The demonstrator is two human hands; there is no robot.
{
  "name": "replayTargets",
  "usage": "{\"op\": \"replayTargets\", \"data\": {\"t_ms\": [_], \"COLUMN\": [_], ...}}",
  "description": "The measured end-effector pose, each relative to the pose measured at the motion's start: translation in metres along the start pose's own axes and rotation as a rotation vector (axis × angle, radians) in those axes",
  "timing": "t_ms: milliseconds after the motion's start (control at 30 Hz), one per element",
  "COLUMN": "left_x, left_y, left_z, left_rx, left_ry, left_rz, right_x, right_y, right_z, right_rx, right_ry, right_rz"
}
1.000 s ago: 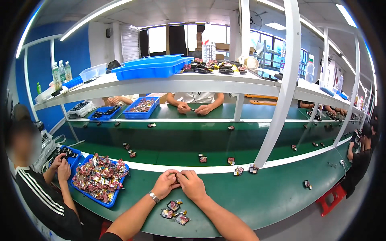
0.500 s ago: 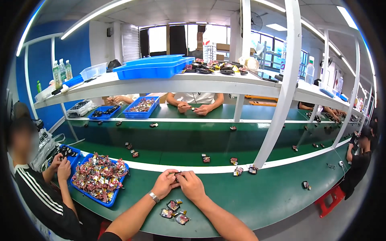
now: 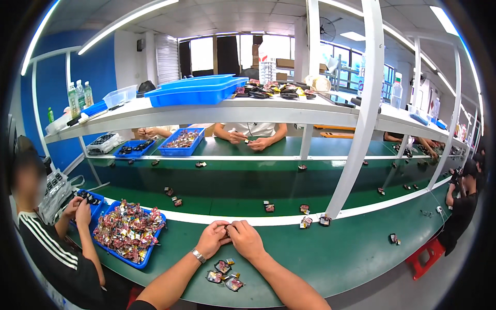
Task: Assembling small electronic or mechanical components at a factory workbench.
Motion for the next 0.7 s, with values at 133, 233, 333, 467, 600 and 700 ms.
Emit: {"op": "replayTargets", "data": {"t_ms": [133, 233, 333, 467, 600, 700], "left_x": [0.0002, 0.0001, 0.0, -0.001, 0.0011, -0.0003], "left_y": [-0.0011, -0.0018, -0.0021, -0.0023, -0.0056, -0.0036], "left_z": [-0.0008, -0.0011, -0.0008, -0.0009, -0.0031, -0.0015], "left_rx": [-0.014, -0.01, -0.027, -0.03, -0.052, -0.104], "left_ry": [-0.001, -0.014, -0.005, 0.021, 0.001, -0.056], "left_rz": [0.001, 0.014, -0.004, -0.03, -0.062, -0.1], "right_x": [-0.001, 0.0, 0.0022, 0.0026, 0.0003, -0.0002], "right_y": [0.0009, -0.001, -0.003, -0.0031, -0.0007, -0.0014], "right_z": [-0.0015, 0.0007, -0.0001, 0.0008, 0.003, 0.0041], "right_rx": [-0.004, 0.012, 0.027, 0.039, 0.008, -0.054], "right_ry": [0.027, 0.014, -0.011, -0.065, -0.106, -0.202], "right_rz": [-0.025, -0.042, -0.051, -0.055, -0.078, -0.08]}}
Point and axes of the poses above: each hand's wrist, its own x-axis away from the middle knuckle, its own y-axis out of the back of the hand, z = x × y, the point moved 3 cm from there along -x, towards the middle knuckle, and after that the axes turned 9 degrees about -z, right-handed, at the moved point
